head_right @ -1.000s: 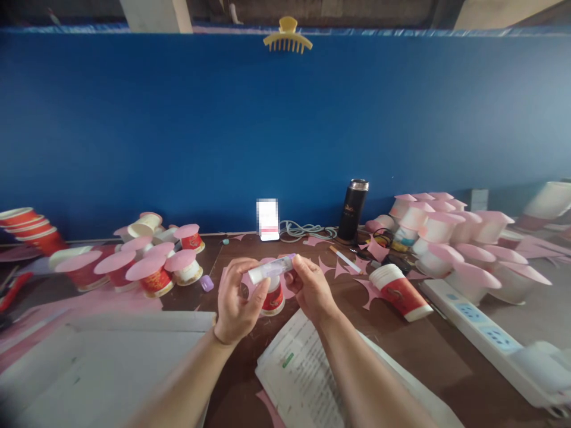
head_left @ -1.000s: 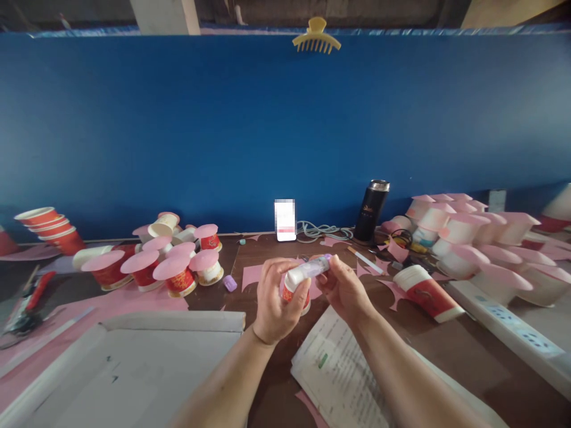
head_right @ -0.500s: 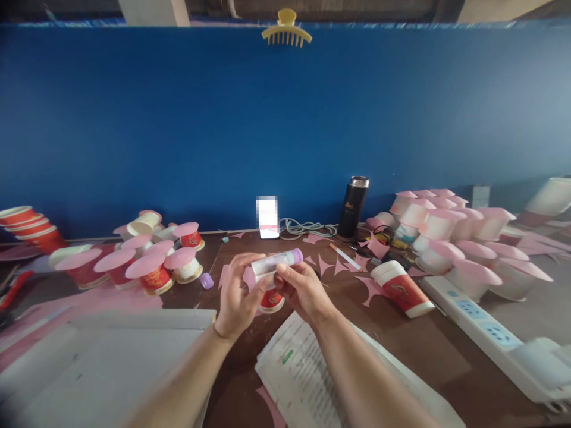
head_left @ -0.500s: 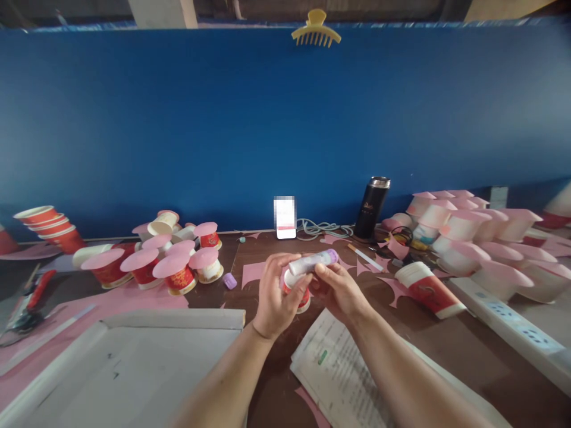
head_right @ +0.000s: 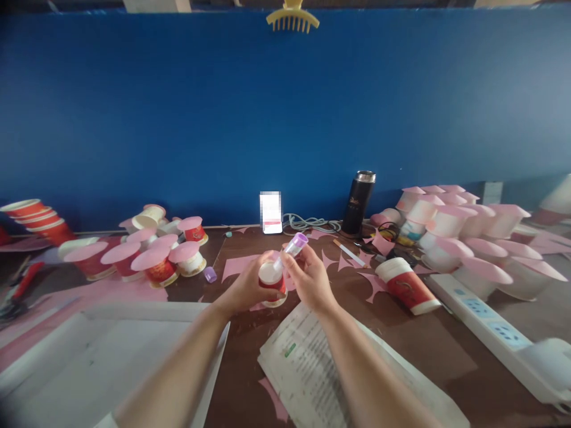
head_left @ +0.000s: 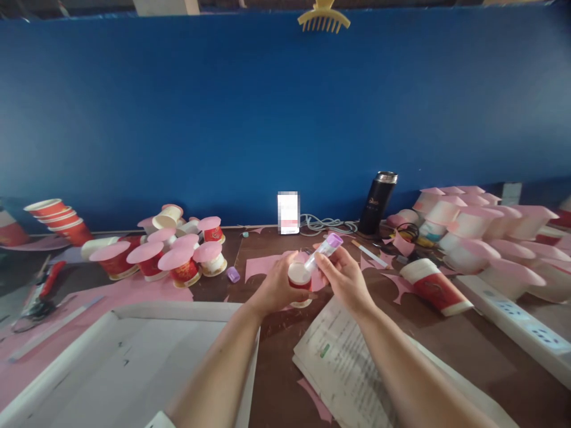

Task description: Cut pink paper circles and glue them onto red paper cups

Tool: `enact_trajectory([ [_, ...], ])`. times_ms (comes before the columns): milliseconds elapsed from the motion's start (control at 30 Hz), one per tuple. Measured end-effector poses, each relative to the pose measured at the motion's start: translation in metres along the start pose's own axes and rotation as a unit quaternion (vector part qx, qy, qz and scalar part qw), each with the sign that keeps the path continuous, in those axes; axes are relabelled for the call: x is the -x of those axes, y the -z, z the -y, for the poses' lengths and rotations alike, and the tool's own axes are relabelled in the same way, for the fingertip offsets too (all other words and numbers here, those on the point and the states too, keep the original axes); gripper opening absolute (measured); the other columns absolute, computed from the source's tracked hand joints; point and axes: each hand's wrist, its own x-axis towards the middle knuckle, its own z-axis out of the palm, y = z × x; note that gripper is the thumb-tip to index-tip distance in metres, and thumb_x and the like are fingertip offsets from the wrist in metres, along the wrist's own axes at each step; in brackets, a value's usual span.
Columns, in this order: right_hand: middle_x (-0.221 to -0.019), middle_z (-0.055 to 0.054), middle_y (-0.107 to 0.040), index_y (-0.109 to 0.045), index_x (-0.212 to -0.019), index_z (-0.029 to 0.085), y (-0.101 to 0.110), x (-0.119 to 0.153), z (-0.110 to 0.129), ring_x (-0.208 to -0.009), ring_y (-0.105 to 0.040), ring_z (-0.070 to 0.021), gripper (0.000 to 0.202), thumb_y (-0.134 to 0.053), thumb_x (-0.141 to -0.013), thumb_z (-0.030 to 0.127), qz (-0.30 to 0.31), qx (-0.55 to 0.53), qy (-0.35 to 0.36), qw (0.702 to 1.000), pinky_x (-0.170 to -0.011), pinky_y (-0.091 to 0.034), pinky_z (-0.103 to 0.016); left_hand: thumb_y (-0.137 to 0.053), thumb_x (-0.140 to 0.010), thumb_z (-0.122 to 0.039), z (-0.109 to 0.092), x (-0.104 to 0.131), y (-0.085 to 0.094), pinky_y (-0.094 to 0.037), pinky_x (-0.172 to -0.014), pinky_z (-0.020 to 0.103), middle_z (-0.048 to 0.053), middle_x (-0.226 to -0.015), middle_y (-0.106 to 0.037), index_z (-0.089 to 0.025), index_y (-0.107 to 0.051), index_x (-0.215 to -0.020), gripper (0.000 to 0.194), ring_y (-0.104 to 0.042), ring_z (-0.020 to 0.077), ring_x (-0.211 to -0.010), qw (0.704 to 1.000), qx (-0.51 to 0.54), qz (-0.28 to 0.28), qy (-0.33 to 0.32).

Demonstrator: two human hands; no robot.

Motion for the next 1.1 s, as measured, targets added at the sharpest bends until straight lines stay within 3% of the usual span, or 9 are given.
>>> enact_trajectory([
  [167,-0.088,-0.003,-0.066,-0.063,-0.111,0.024,-0.003,0.002,0.001,-0.075,-0.058,-0.0168,0.036,-0.062,-0.08,0.042,0.005,0.099,0.018,0.995,-0.07,-0.046,-0.029,-0.079,-0.06,-0.025,-0.003,0.001,-0.001,-0.047,-0.084,0.037,0.008,-0.115,-0.059,-0.02,-0.05,-0.119,0.066,-0.059,0.0226,-0.098,0.997,0.08,-0.002,0.023],
  [400,-0.083,-0.001,-0.065,-0.062,-0.114,0.025,0.0,0.001,-0.002,-0.07,-0.056,-0.0164,0.037,-0.059,-0.082,0.043,-0.011,0.151,0.025,0.988,-0.065,-0.042,-0.029,-0.08,-0.058,-0.026,0.0,0.001,-0.002,-0.046,-0.084,0.037,0.008,-0.11,-0.061,-0.02,-0.053,-0.115,0.064,-0.059,0.0225,-0.097,0.995,0.094,0.003,0.028],
  [600,-0.076,0.0,-0.061,-0.065,-0.097,0.025,0.0,0.003,0.005,-0.067,-0.05,-0.0155,0.026,-0.057,-0.083,0.046,-0.015,0.226,0.039,0.973,-0.063,-0.039,-0.028,-0.079,-0.059,-0.029,0.002,0.0,-0.003,-0.046,-0.083,0.036,0.007,-0.11,-0.061,-0.019,-0.053,-0.113,0.062,-0.058,0.022,-0.096,0.996,0.086,-0.006,0.029],
  [700,-0.077,-0.001,-0.06,-0.064,-0.103,0.026,0.001,0.003,0.003,-0.065,-0.049,-0.0162,0.03,-0.058,-0.082,0.046,-0.048,0.212,0.049,0.975,-0.06,-0.037,-0.028,-0.08,-0.058,-0.033,0.003,0.0,-0.002,-0.046,-0.08,0.036,0.007,-0.105,-0.062,-0.018,-0.053,-0.112,0.062,-0.058,0.0218,-0.093,0.996,0.077,-0.007,0.049],
  [800,-0.079,-0.003,-0.061,-0.064,-0.109,0.026,0.002,0.001,-0.002,-0.062,-0.048,-0.0159,0.036,-0.061,-0.079,0.046,-0.077,0.133,0.053,0.987,-0.056,-0.037,-0.028,-0.08,-0.057,-0.035,0.003,0.0,-0.003,-0.046,-0.079,0.036,0.006,-0.103,-0.062,-0.017,-0.055,-0.109,0.06,-0.058,0.0219,-0.091,0.996,0.07,-0.005,0.054],
  [900,-0.077,-0.001,-0.061,-0.065,-0.11,0.027,0.0,0.001,-0.005,-0.058,-0.046,-0.0142,0.036,-0.063,-0.078,0.044,-0.058,0.103,0.04,0.992,-0.055,-0.036,-0.027,-0.081,-0.056,-0.035,0.005,0.0,-0.003,-0.046,-0.078,0.036,0.005,-0.101,-0.063,-0.018,-0.056,-0.106,0.058,-0.059,0.0214,-0.089,0.997,0.061,-0.006,0.057],
  [1100,-0.089,-0.002,-0.062,-0.065,-0.114,0.028,-0.001,0.0,-0.004,-0.066,-0.05,-0.0155,0.035,-0.063,-0.08,0.039,-0.015,0.167,0.066,0.984,-0.066,-0.04,-0.029,-0.08,-0.059,-0.034,0.003,0.001,-0.003,-0.047,-0.077,0.035,0.006,-0.1,-0.064,-0.018,-0.054,-0.109,0.058,-0.06,0.0215,-0.089,0.992,0.093,0.015,0.08],
])
